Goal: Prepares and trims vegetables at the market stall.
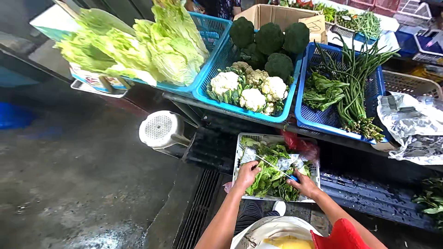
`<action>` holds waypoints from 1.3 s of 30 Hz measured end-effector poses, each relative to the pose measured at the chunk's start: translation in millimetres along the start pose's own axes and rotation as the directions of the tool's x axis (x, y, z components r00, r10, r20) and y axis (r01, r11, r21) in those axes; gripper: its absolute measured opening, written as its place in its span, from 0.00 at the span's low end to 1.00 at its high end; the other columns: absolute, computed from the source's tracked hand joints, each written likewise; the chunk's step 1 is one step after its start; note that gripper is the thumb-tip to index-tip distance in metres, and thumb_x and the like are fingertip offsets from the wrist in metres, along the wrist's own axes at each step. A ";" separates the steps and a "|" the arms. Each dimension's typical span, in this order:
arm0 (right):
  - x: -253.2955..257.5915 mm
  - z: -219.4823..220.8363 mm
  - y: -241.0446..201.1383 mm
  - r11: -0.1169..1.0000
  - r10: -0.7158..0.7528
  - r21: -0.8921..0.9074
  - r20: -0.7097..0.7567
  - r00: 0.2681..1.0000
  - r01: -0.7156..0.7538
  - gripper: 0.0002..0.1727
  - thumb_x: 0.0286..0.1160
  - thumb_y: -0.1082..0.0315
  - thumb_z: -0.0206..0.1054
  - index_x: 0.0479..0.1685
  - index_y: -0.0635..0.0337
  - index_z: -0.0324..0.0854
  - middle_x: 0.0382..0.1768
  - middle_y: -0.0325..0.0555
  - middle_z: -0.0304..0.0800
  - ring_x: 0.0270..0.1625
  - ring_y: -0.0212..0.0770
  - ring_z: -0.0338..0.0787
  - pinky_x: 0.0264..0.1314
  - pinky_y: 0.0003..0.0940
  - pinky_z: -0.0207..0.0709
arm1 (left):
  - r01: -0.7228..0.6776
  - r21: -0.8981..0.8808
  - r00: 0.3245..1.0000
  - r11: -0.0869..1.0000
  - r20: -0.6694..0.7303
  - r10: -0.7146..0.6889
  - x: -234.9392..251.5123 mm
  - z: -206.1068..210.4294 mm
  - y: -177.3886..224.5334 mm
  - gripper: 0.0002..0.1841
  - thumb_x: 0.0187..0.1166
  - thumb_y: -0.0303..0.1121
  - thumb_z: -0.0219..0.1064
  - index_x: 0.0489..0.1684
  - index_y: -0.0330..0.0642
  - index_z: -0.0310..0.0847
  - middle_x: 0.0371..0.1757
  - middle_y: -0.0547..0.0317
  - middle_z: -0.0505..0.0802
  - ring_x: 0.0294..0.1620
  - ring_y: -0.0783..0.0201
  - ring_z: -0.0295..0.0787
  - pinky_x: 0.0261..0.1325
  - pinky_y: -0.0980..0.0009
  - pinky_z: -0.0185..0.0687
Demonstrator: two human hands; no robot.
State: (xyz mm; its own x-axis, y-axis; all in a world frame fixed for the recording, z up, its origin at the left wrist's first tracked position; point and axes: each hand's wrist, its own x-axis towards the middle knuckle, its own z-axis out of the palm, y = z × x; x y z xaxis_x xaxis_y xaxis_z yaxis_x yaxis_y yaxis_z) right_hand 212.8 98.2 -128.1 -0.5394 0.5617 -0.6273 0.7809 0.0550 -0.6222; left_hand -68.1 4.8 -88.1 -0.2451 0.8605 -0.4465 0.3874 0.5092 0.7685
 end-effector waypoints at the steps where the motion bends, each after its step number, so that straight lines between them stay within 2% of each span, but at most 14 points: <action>1: 3.0 3.5 18.1 0.998 0.055 0.030 0.000 0.998 -0.055 0.37 0.81 0.37 0.62 0.73 0.61 0.76 0.57 0.62 0.89 0.60 0.58 0.89 0.69 0.62 0.77 | -0.025 -0.039 0.999 0.999 -0.042 0.023 -2.9 -3.5 0.4 0.12 0.83 0.32 0.65 0.54 0.35 0.89 0.53 0.47 0.93 0.57 0.59 0.90 0.68 0.57 0.81; 4: 3.9 9.9 59.0 0.977 0.214 0.016 -0.052 0.976 -0.213 0.37 0.83 0.37 0.60 0.70 0.65 0.77 0.56 0.66 0.88 0.60 0.63 0.89 0.68 0.65 0.77 | -0.105 -0.077 0.990 0.991 -0.107 0.096 -9.2 -15.5 4.9 0.10 0.80 0.30 0.68 0.47 0.31 0.90 0.55 0.46 0.91 0.57 0.61 0.88 0.66 0.62 0.81; 7: -0.5 12.5 60.2 0.950 0.306 -0.019 -0.120 0.944 -0.310 0.36 0.84 0.39 0.60 0.71 0.64 0.76 0.60 0.65 0.88 0.65 0.63 0.88 0.70 0.66 0.76 | -0.083 -0.253 0.996 0.964 -0.053 0.072 -15.6 -16.0 8.2 0.09 0.81 0.28 0.68 0.49 0.32 0.89 0.53 0.52 0.92 0.53 0.68 0.89 0.61 0.69 0.84; 10: 5.3 14.1 46.9 0.950 0.300 -0.047 -0.126 0.945 -0.308 0.32 0.83 0.45 0.64 0.71 0.65 0.76 0.64 0.65 0.86 0.69 0.62 0.86 0.74 0.63 0.75 | -0.026 -0.533 0.999 0.846 0.026 0.047 -19.5 -7.2 18.4 0.16 0.77 0.23 0.69 0.62 0.31 0.83 0.51 0.52 0.95 0.49 0.66 0.92 0.57 0.67 0.88; 12: 8.1 14.8 34.0 0.966 0.249 -0.056 -0.062 0.967 -0.252 0.30 0.83 0.48 0.66 0.68 0.66 0.79 0.63 0.65 0.87 0.69 0.62 0.85 0.75 0.63 0.74 | -0.022 -0.597 0.997 0.802 0.048 0.063 -19.5 -0.8 23.0 0.17 0.72 0.21 0.71 0.59 0.34 0.79 0.42 0.56 0.93 0.43 0.67 0.91 0.51 0.68 0.87; 14: 6.4 12.4 14.4 0.987 0.161 -0.015 -0.014 0.987 -0.161 0.28 0.84 0.48 0.63 0.65 0.65 0.81 0.61 0.63 0.88 0.67 0.60 0.86 0.74 0.62 0.75 | -0.017 -0.599 0.996 0.801 0.059 0.065 -19.5 3.4 26.4 0.13 0.71 0.21 0.72 0.51 0.36 0.78 0.35 0.60 0.92 0.37 0.68 0.89 0.45 0.70 0.86; 16: -0.1 5.1 -12.7 0.987 0.021 0.159 -0.064 0.998 -0.011 0.26 0.87 0.50 0.61 0.65 0.66 0.81 0.56 0.59 0.90 0.60 0.54 0.89 0.69 0.55 0.79 | -0.014 -0.577 0.996 0.817 0.066 0.064 -18.9 6.8 30.3 0.09 0.72 0.21 0.72 0.44 0.38 0.79 0.32 0.63 0.90 0.33 0.70 0.87 0.40 0.72 0.84; 18: -7.2 -1.2 -42.3 0.885 -0.120 0.435 -0.125 0.985 0.164 0.21 0.87 0.55 0.61 0.62 0.66 0.80 0.49 0.52 0.90 0.47 0.44 0.91 0.54 0.43 0.85 | -0.017 -0.540 0.995 0.841 0.072 0.066 -19.2 11.2 34.2 0.07 0.72 0.22 0.72 0.40 0.39 0.79 0.31 0.64 0.88 0.31 0.71 0.84 0.38 0.73 0.82; 20: -12.3 -9.0 -68.1 0.772 -0.230 0.581 -0.125 0.965 0.259 0.18 0.83 0.60 0.64 0.60 0.65 0.79 0.46 0.48 0.90 0.41 0.38 0.89 0.44 0.35 0.84 | -0.017 -0.498 0.994 0.867 0.083 0.067 -20.3 15.6 38.0 0.05 0.74 0.24 0.72 0.39 0.39 0.81 0.34 0.63 0.88 0.33 0.71 0.84 0.37 0.74 0.81; 24: -9.6 -20.4 -90.7 0.751 -0.324 0.575 -0.107 0.940 0.325 0.12 0.78 0.67 0.70 0.51 0.66 0.80 0.35 0.43 0.86 0.31 0.32 0.85 0.38 0.29 0.82 | -0.014 -0.485 0.994 0.875 0.086 0.064 -22.2 19.8 45.0 0.03 0.76 0.26 0.71 0.39 0.39 0.83 0.36 0.62 0.89 0.35 0.70 0.85 0.36 0.72 0.82; 30: -5.5 -17.9 -82.7 0.719 -0.333 0.625 -0.077 0.940 0.305 0.09 0.77 0.70 0.70 0.48 0.65 0.80 0.31 0.39 0.84 0.27 0.29 0.81 0.33 0.25 0.78 | -0.051 -0.484 0.994 0.873 0.064 0.093 -20.3 16.3 39.3 0.02 0.75 0.26 0.71 0.38 0.38 0.84 0.34 0.63 0.88 0.34 0.71 0.84 0.37 0.74 0.80; 33: -4.1 -15.5 -83.5 0.710 -0.303 0.649 -0.066 0.951 0.271 0.09 0.78 0.68 0.69 0.48 0.64 0.79 0.31 0.40 0.83 0.27 0.31 0.81 0.33 0.27 0.79 | -0.015 -0.474 0.993 0.880 0.095 0.068 -20.1 16.0 36.2 0.04 0.78 0.28 0.70 0.41 0.38 0.83 0.35 0.62 0.89 0.34 0.70 0.85 0.38 0.72 0.83; 35: -6.1 -19.9 -90.2 0.701 -0.298 0.656 -0.087 0.951 0.280 0.09 0.79 0.68 0.68 0.47 0.64 0.78 0.31 0.41 0.83 0.27 0.32 0.82 0.34 0.29 0.80 | 0.012 -0.466 0.993 0.885 0.112 0.045 -20.7 14.8 35.8 0.08 0.81 0.32 0.68 0.48 0.37 0.82 0.38 0.60 0.90 0.34 0.68 0.86 0.35 0.72 0.83; 39: -22.9 -70.7 -117.9 0.674 -0.293 0.616 -0.284 0.913 0.408 0.11 0.78 0.69 0.65 0.50 0.68 0.80 0.34 0.44 0.86 0.31 0.34 0.84 0.38 0.34 0.83 | 0.048 -0.443 0.997 0.895 0.082 -0.014 -14.7 7.2 23.7 0.17 0.87 0.36 0.62 0.65 0.36 0.78 0.52 0.51 0.90 0.46 0.62 0.89 0.47 0.62 0.86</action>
State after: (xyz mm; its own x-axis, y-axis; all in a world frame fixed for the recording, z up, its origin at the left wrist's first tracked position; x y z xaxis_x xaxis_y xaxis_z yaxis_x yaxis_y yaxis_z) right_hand 155.3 137.2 -7.3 -0.6319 0.7310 -0.2576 0.1121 -0.2427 -0.9636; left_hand -48.9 4.4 -66.6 -0.1771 0.8519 -0.4928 -0.0588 0.4907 0.8694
